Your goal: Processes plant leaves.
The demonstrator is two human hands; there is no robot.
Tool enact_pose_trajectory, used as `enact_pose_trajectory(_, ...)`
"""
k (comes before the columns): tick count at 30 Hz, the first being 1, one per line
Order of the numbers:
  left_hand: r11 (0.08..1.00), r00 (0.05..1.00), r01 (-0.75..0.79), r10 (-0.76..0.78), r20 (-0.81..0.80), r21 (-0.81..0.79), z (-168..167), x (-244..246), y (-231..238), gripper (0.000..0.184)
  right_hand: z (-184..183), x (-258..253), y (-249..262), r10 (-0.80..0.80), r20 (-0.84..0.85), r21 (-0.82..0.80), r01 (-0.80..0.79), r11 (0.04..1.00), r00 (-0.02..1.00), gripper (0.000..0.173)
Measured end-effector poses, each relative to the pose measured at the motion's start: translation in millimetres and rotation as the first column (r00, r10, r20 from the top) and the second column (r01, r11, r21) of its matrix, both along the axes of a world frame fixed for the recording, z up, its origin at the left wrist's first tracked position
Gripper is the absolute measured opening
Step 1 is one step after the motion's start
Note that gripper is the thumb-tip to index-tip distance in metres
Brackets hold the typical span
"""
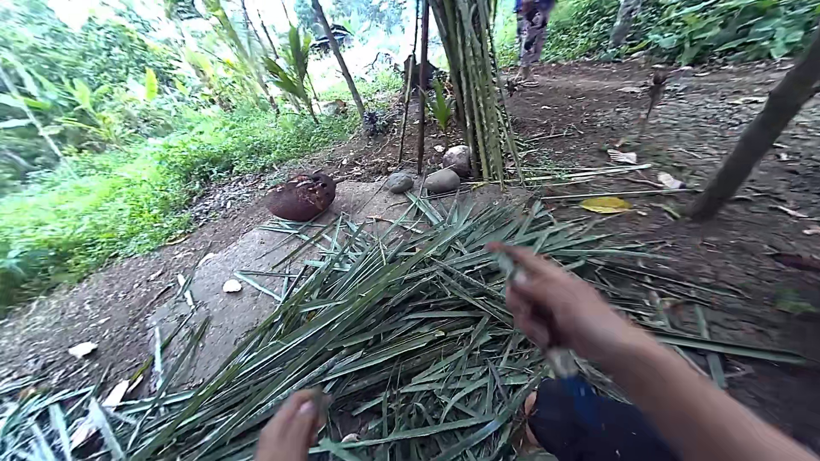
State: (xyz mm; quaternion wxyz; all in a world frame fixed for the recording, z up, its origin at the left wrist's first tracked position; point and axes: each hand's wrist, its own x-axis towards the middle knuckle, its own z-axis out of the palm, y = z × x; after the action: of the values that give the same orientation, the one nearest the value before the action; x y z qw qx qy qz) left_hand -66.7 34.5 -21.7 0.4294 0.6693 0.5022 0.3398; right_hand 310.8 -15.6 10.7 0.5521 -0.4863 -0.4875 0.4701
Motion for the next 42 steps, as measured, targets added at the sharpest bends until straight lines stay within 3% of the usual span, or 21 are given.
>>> enact_pose_trajectory(3, 0.989, 0.99, 0.138, -0.138, -0.004, 0.049, 8, 61, -8, 0.029, -24, -45, -9, 0.342, -0.027, -0.044, -0.343, 0.938, 0.939, 0.055)
enact_pose_trajectory(7, 0.964, 0.96, 0.236, -0.251, 0.129, 0.119, -10, 96, -24, 0.026, -36, -67, -17, 0.503, -0.064, 0.003, -0.503, 0.864, 0.862, 0.055)
enact_pose_trajectory(10, 0.949, 0.944, 0.245, -0.281, 0.174, 0.2, -21, 103, -31, 0.026, -49, -77, -18, 0.473, -0.047, 0.062, -0.47, 0.88, 0.88, 0.049)
enact_pose_trajectory(17, 0.938, 0.894, 0.316, -0.345, 0.285, 0.145, -22, 98, -32, 0.025, -59, -83, -20, 0.427, -0.151, 0.147, -0.407, 0.902, 0.891, 0.041)
enact_pose_trajectory(27, 0.91, 0.883, 0.411, -0.411, 0.226, 0.05, -18, 81, -27, 0.028, -48, -59, -18, 0.253, -0.298, 0.179, -0.206, 0.962, 0.92, 0.045)
enact_pose_trajectory(32, 0.923, 0.952, 0.279, -0.301, 0.047, 0.263, -16, 94, -30, 0.033, -50, -71, -23, 0.317, -0.245, 0.147, -0.289, 0.946, 0.916, 0.042)
enact_pose_trajectory(36, 0.869, 0.975, 0.153, -0.209, 0.07, 0.471, -20, 101, -34, 0.019, -54, -82, -26, 0.381, -0.253, 0.152, -0.352, 0.923, 0.889, 0.042)
enact_pose_trajectory(42, 0.857, 0.966, 0.185, -0.25, 0.074, 0.481, -14, 92, -35, 0.023, -50, -80, -29, 0.374, -0.28, 0.174, -0.336, 0.925, 0.884, 0.042)
